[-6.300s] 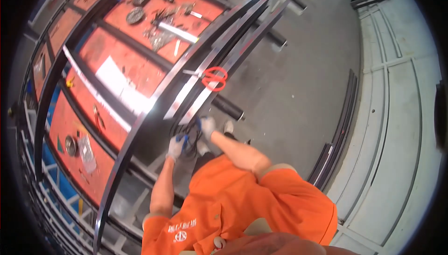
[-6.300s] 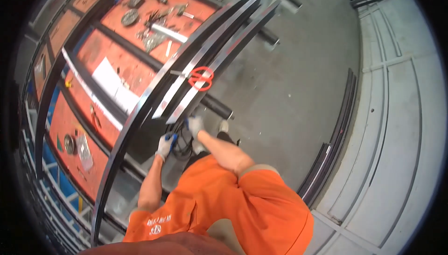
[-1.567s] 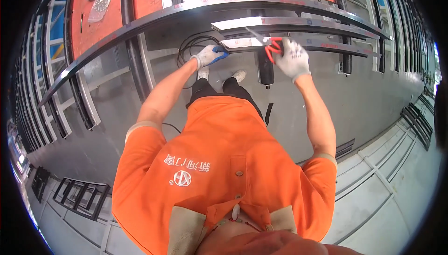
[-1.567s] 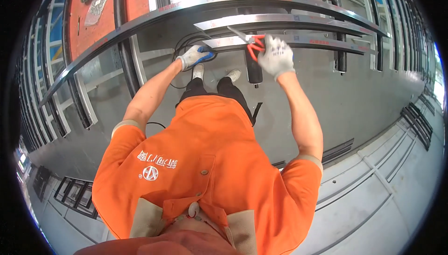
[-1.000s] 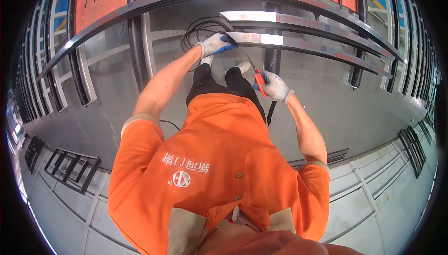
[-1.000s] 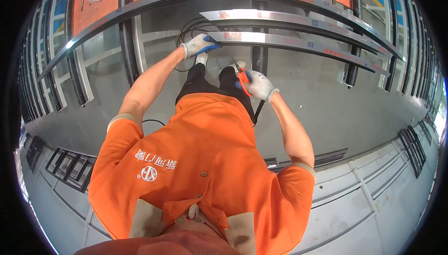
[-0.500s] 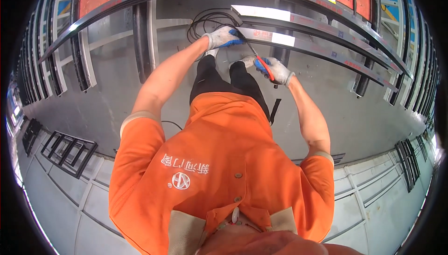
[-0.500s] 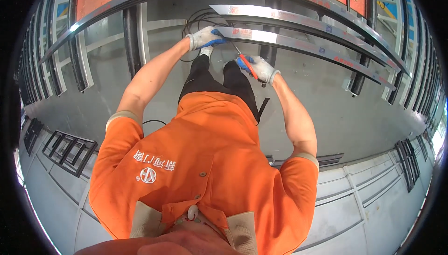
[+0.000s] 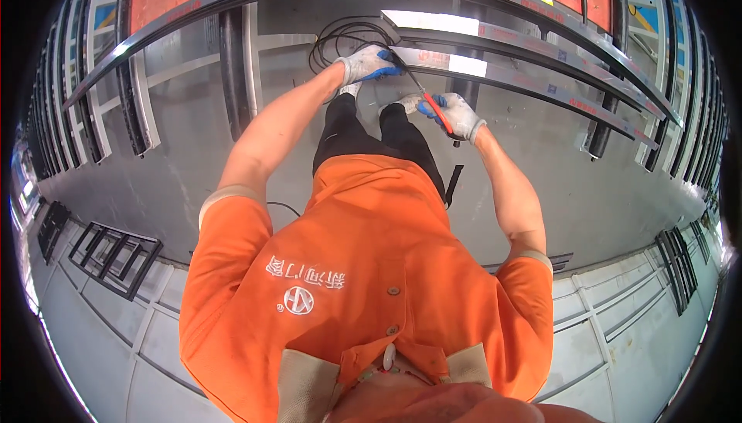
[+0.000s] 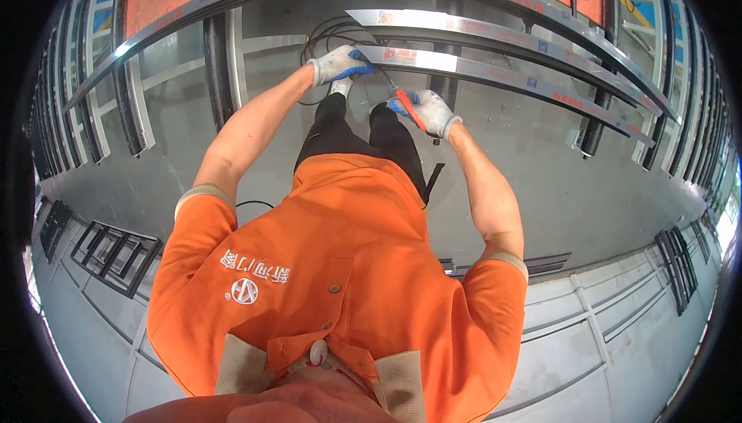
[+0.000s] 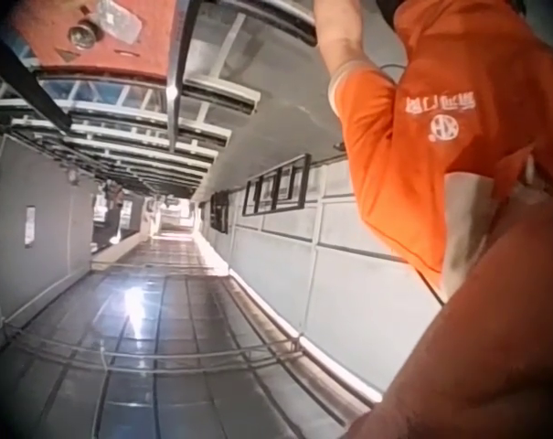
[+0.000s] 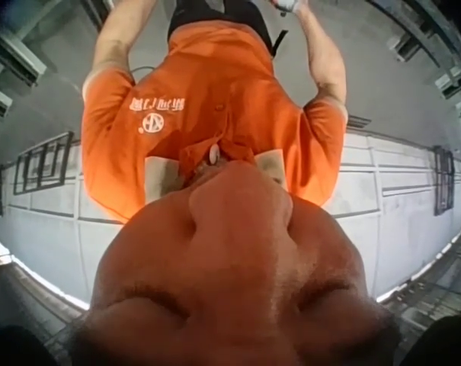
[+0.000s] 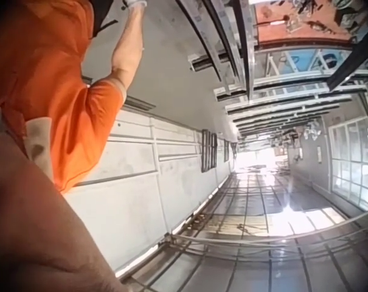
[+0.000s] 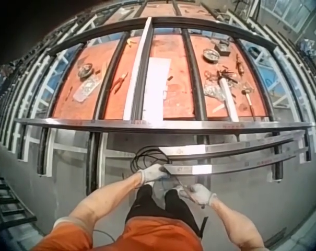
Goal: Assembling a large industrial metal frame by routing and securing black electrical cables.
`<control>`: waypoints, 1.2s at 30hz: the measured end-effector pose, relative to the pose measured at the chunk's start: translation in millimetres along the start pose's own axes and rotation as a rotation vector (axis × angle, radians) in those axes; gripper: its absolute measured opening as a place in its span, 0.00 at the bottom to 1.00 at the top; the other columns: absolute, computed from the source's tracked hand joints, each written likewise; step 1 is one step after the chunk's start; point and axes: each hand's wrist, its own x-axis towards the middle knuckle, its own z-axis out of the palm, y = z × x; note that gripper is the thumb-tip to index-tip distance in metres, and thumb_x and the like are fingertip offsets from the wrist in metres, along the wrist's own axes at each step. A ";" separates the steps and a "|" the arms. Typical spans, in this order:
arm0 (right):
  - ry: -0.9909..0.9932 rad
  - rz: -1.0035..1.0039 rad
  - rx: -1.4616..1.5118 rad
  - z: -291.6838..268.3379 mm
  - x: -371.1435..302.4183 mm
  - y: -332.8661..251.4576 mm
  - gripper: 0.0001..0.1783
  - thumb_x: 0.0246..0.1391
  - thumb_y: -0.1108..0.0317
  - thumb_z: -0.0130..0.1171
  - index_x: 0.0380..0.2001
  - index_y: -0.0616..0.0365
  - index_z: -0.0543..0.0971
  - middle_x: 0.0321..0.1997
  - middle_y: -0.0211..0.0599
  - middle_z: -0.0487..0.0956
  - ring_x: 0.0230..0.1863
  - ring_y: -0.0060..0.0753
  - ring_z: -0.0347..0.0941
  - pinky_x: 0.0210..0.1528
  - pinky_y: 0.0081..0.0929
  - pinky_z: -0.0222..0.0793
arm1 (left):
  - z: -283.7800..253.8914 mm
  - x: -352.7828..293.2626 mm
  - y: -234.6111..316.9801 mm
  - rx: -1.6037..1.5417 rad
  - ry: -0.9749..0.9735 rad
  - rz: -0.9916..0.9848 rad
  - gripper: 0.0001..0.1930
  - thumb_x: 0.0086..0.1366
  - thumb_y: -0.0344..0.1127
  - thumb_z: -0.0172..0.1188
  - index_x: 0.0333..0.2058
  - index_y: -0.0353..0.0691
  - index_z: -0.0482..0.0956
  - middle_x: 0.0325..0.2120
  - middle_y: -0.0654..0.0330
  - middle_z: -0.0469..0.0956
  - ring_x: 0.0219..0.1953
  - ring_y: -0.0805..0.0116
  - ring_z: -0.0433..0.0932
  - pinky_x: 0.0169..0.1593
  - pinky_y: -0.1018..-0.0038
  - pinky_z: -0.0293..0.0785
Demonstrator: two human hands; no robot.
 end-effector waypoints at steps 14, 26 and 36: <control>0.154 -0.060 -0.107 74.7 -33.3 -94.7 0.23 0.51 0.58 0.65 0.46 0.58 0.73 0.39 0.43 0.77 0.37 0.35 0.74 0.41 0.32 0.70 | -25.4 -111.6 -1.7 -0.577 0.419 0.114 0.16 0.67 0.36 0.57 0.48 0.32 0.73 0.33 0.56 0.79 0.32 0.73 0.76 0.39 0.79 0.75; 0.235 -0.508 -0.168 157.6 89.0 -190.4 0.23 0.45 0.68 0.62 0.47 0.58 0.71 0.32 0.38 0.76 0.29 0.36 0.71 0.34 0.31 0.68 | -182.9 -406.9 133.4 -0.163 1.108 0.843 0.16 0.71 0.41 0.48 0.49 0.35 0.72 0.25 0.59 0.76 0.28 0.68 0.74 0.42 0.69 0.73; 0.462 -0.512 -0.515 155.3 143.6 -165.4 0.22 0.53 0.58 0.60 0.49 0.57 0.74 0.39 0.43 0.82 0.36 0.46 0.80 0.37 0.36 0.75 | -290.5 -656.6 -202.0 0.344 1.976 0.168 0.07 0.63 0.31 0.53 0.25 0.44 0.69 0.19 0.61 0.70 0.23 0.64 0.70 0.30 0.66 0.71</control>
